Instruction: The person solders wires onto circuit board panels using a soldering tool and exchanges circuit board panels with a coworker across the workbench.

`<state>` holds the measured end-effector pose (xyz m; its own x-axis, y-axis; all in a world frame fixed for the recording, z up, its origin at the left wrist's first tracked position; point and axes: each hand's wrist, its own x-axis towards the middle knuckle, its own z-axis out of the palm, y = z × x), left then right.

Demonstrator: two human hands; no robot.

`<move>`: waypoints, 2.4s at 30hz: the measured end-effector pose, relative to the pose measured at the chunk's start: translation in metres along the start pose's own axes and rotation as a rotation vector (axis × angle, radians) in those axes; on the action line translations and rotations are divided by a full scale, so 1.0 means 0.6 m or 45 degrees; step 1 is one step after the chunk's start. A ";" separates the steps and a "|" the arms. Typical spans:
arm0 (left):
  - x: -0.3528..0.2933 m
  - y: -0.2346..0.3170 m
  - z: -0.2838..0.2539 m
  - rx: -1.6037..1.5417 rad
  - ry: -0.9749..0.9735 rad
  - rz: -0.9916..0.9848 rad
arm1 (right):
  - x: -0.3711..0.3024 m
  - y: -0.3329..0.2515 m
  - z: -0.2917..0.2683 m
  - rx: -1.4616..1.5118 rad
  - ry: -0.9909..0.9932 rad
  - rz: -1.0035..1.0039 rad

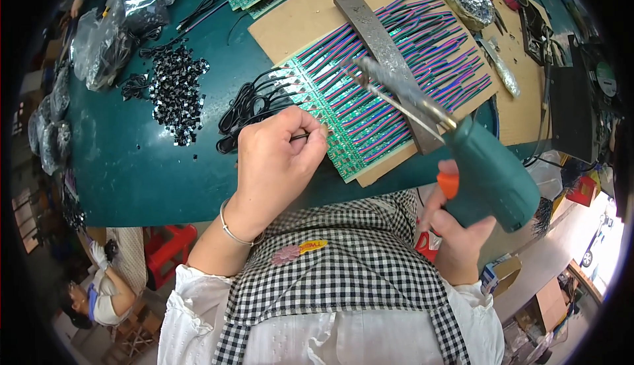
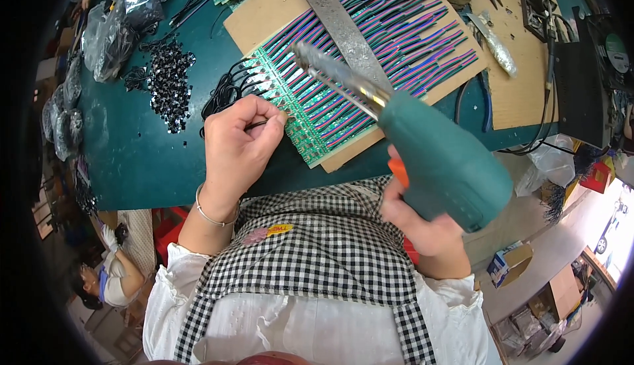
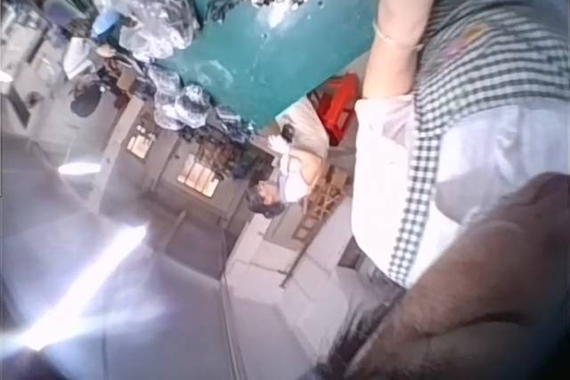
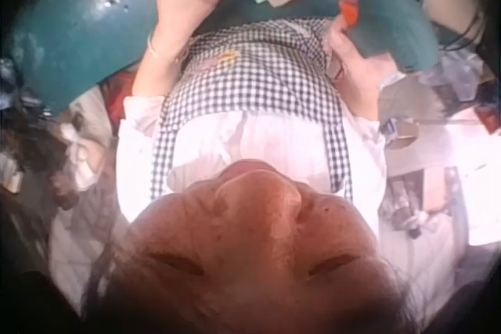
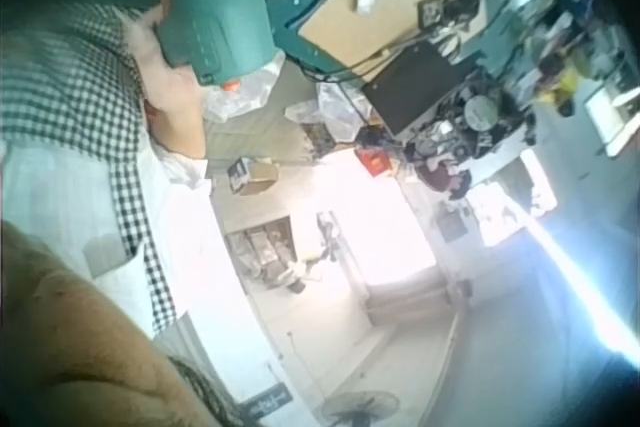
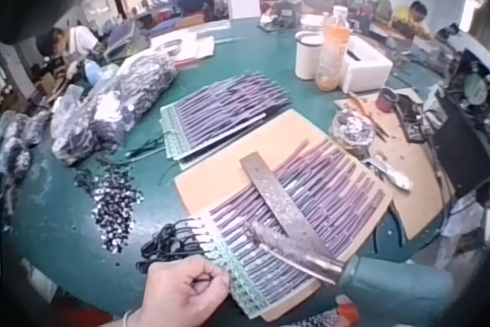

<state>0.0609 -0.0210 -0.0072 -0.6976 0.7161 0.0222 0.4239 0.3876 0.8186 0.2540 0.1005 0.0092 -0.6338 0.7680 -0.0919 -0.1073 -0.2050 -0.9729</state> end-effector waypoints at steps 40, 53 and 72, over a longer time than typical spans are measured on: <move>0.009 -0.001 0.009 0.125 0.027 0.043 | -0.037 0.011 -0.119 -0.259 -0.430 -0.059; 0.016 0.011 -0.015 0.239 -0.208 0.081 | -0.040 0.009 -0.125 -0.257 -0.462 -0.085; 0.008 0.010 0.024 0.496 -0.029 0.424 | -0.027 0.004 -0.099 -0.123 -0.083 -0.028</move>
<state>0.0685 -0.0067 -0.0105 -0.4774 0.8483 0.2292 0.8076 0.3208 0.4948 0.3092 0.1237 -0.0040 -0.6810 0.7299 -0.0590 -0.0498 -0.1266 -0.9907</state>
